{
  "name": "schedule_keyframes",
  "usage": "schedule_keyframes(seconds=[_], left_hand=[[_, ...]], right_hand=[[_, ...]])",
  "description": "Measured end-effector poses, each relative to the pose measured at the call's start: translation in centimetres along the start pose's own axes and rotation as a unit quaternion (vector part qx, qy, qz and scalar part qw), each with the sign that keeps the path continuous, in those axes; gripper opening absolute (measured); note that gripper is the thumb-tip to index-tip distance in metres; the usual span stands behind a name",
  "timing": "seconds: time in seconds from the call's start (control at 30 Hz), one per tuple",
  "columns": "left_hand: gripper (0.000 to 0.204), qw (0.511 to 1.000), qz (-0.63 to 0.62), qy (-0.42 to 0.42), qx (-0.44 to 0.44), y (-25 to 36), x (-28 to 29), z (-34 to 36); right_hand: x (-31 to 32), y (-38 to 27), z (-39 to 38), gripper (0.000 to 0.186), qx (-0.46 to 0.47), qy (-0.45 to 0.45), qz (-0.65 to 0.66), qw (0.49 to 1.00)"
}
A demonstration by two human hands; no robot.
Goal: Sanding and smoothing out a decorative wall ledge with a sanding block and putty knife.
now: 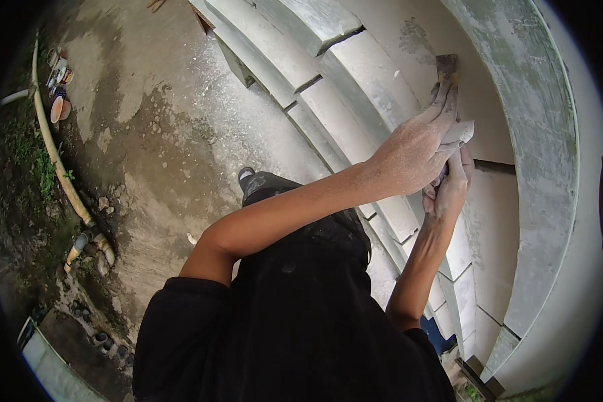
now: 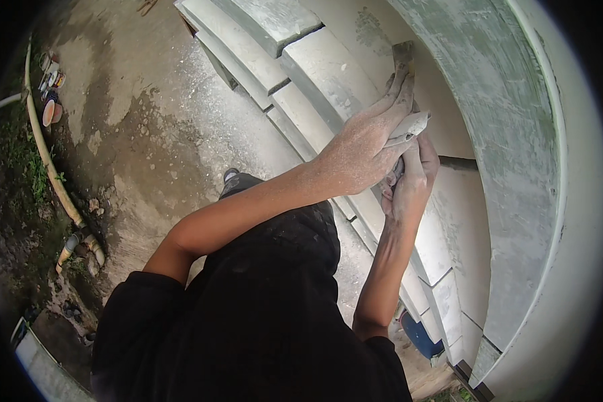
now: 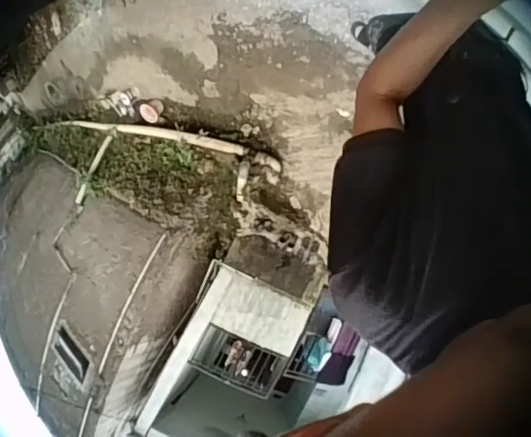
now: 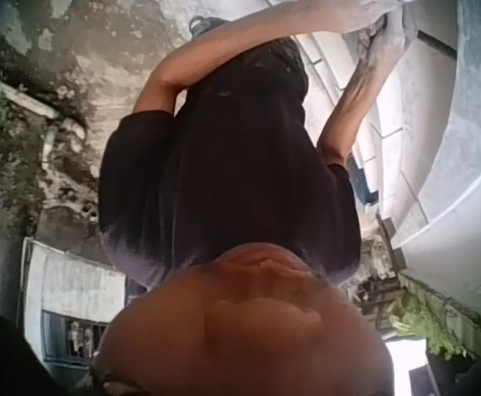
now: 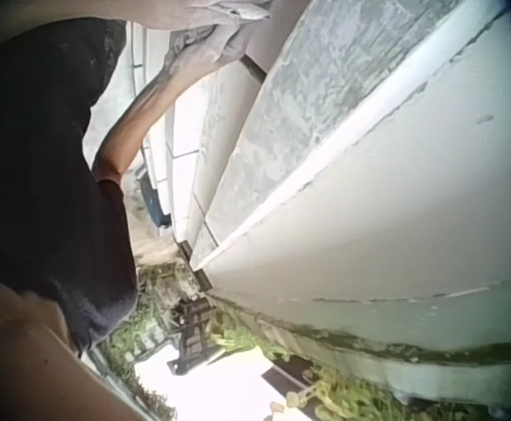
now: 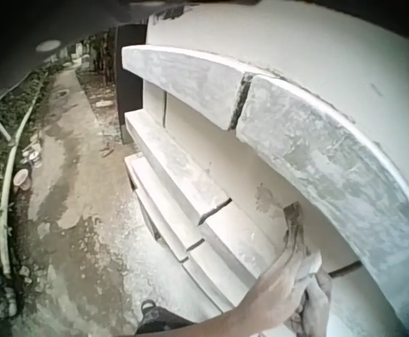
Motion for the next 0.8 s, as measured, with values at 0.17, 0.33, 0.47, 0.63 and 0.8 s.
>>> schedule_keyframes(seconds=[0.17, 0.33, 0.47, 0.63, 0.8], left_hand=[[0.033, 0.998, -0.009, 0.043, -0.038, -0.8, -0.4, 0.9], [0.03, 0.998, 0.0, 0.038, -0.041, 0.5, 0.6, -1.1], [0.036, 1.0, -0.018, -0.001, -0.016, 0.0, -0.3, -0.2], [0.04, 0.995, 0.028, 0.076, -0.065, 1.0, 0.8, 0.0], [0.038, 1.0, 0.014, 0.007, 0.026, 0.9, 0.7, 0.1]], right_hand=[[-0.9, -1.4, 0.4, 0.037, 0.019, 0.053, -0.035, 0.998], [-1.5, -1.9, -3.3, 0.038, 0.029, 0.004, -0.044, 0.999], [-1.4, -1.7, -2.8, 0.035, 0.004, 0.028, -0.047, 0.998], [-1.5, -2.1, -2.6, 0.037, 0.025, 0.05, -0.044, 0.997], [-2.4, -1.8, -3.5, 0.039, -0.001, 0.019, -0.017, 1.0]])
Point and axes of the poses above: each hand's wrist, its own z-axis towards the middle knuckle, its own x-axis out of the back of the hand, y = z × x, the point moved 9 cm from there along z, towards the middle knuckle, and after that the axes turned 2 degrees about z, right-handed, at the moved point
